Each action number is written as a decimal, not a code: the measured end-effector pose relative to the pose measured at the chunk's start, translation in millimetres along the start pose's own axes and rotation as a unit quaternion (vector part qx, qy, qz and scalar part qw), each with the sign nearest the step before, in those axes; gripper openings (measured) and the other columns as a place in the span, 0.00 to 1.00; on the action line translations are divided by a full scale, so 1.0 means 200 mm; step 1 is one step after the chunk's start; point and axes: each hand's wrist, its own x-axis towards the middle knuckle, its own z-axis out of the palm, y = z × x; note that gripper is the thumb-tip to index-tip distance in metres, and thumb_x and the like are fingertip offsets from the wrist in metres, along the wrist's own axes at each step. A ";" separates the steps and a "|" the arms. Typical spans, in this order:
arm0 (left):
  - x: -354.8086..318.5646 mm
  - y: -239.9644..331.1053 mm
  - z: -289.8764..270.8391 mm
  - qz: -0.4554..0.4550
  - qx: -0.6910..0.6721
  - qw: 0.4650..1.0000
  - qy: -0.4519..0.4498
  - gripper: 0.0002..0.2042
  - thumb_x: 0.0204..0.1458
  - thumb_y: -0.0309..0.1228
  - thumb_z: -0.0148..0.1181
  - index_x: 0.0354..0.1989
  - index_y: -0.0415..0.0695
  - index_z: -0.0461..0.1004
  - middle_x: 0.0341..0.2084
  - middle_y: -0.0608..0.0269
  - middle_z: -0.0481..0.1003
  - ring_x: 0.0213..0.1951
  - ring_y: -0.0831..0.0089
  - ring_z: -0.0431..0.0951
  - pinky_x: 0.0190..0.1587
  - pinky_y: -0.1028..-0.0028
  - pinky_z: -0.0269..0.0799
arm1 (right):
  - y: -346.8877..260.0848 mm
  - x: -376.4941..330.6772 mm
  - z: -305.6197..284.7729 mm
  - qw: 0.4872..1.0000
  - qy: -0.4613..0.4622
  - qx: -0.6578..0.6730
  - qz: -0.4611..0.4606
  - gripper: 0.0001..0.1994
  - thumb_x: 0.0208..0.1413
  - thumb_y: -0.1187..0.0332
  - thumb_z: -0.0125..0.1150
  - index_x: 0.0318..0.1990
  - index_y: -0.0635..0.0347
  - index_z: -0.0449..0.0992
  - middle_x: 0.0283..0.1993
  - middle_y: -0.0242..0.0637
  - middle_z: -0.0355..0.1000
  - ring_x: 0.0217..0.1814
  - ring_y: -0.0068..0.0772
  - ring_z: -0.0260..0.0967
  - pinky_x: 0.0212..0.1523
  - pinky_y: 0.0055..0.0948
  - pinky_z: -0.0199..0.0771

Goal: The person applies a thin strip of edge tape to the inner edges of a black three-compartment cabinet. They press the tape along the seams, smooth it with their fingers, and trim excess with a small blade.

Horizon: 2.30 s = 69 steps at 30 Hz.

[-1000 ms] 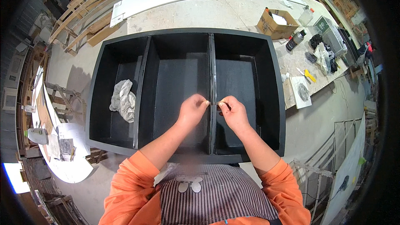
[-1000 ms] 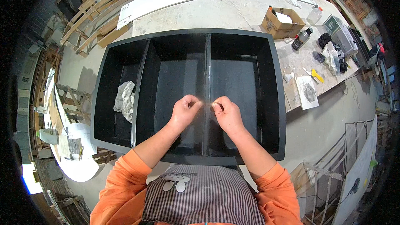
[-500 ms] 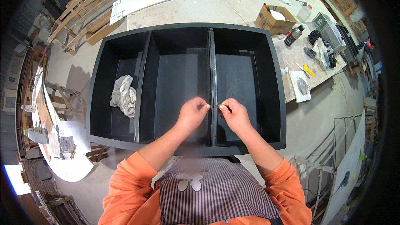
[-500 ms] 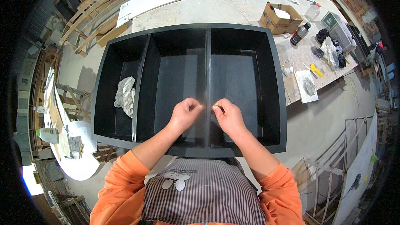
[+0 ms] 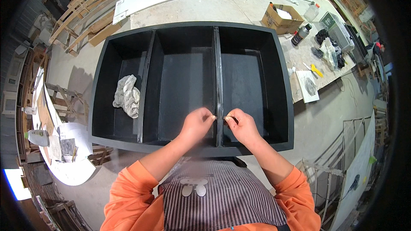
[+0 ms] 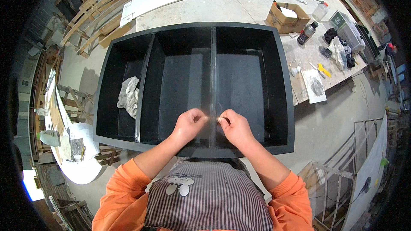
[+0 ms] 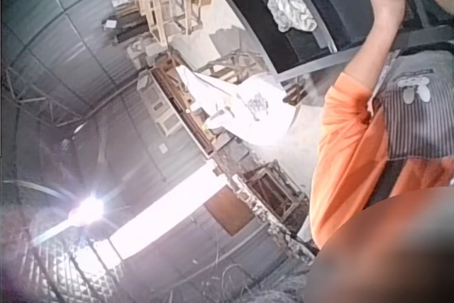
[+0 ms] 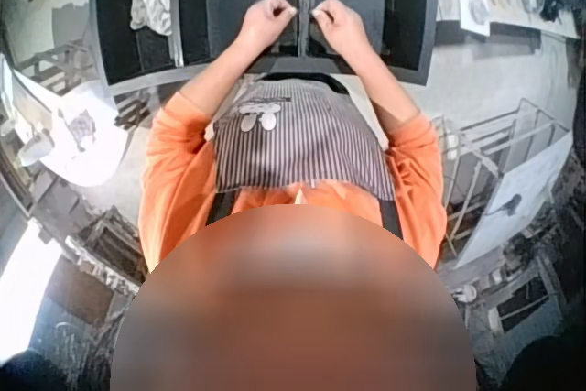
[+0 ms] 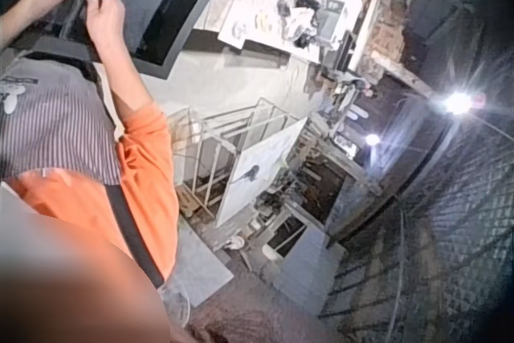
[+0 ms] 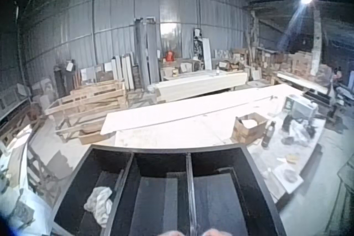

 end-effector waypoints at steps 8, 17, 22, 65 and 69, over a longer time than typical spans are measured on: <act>-0.09 0.00 -0.01 0.007 0.006 0.999 -0.032 0.09 0.54 0.32 0.63 0.32 0.36 0.77 0.26 0.58 0.77 0.29 0.73 0.76 0.35 0.72 0.73 | -0.04 -0.08 -0.02 0.998 -0.021 -0.056 -0.025 0.07 0.58 0.68 0.61 0.36 0.63 0.74 0.31 0.49 0.75 0.35 0.51 0.75 0.36 0.39 0.74; -0.16 0.01 -0.03 -0.029 -0.006 0.995 -0.097 0.10 0.54 0.32 0.64 0.32 0.36 0.77 0.24 0.58 0.78 0.28 0.74 0.77 0.34 0.72 0.73 | -0.06 -0.17 -0.06 0.991 -0.080 -0.108 -0.023 0.08 0.58 0.66 0.60 0.35 0.62 0.74 0.31 0.47 0.75 0.35 0.52 0.75 0.36 0.42 0.74; -0.20 0.01 -0.04 -0.013 0.021 0.991 -0.132 0.09 0.53 0.33 0.64 0.31 0.38 0.78 0.25 0.57 0.79 0.29 0.72 0.78 0.35 0.71 0.73 | -0.05 -0.23 -0.07 0.988 -0.104 -0.102 -0.043 0.07 0.57 0.66 0.61 0.35 0.61 0.74 0.31 0.47 0.75 0.35 0.52 0.75 0.36 0.42 0.73; -0.20 0.02 -0.07 0.074 0.048 0.973 -0.215 0.07 0.51 0.30 0.63 0.31 0.38 0.78 0.30 0.53 0.79 0.34 0.60 0.80 0.38 0.66 0.74 | -0.05 -0.19 -0.15 0.976 -0.206 -0.024 -0.061 0.06 0.55 0.71 0.62 0.34 0.66 0.76 0.31 0.44 0.76 0.32 0.41 0.75 0.35 0.33 0.74; -0.20 0.01 -0.09 0.083 0.052 0.969 -0.225 0.07 0.52 0.30 0.63 0.31 0.38 0.78 0.30 0.53 0.79 0.34 0.59 0.80 0.38 0.66 0.74 | -0.06 -0.19 -0.14 0.974 -0.216 -0.025 -0.055 0.06 0.55 0.71 0.62 0.33 0.66 0.77 0.31 0.44 0.76 0.32 0.41 0.75 0.35 0.33 0.74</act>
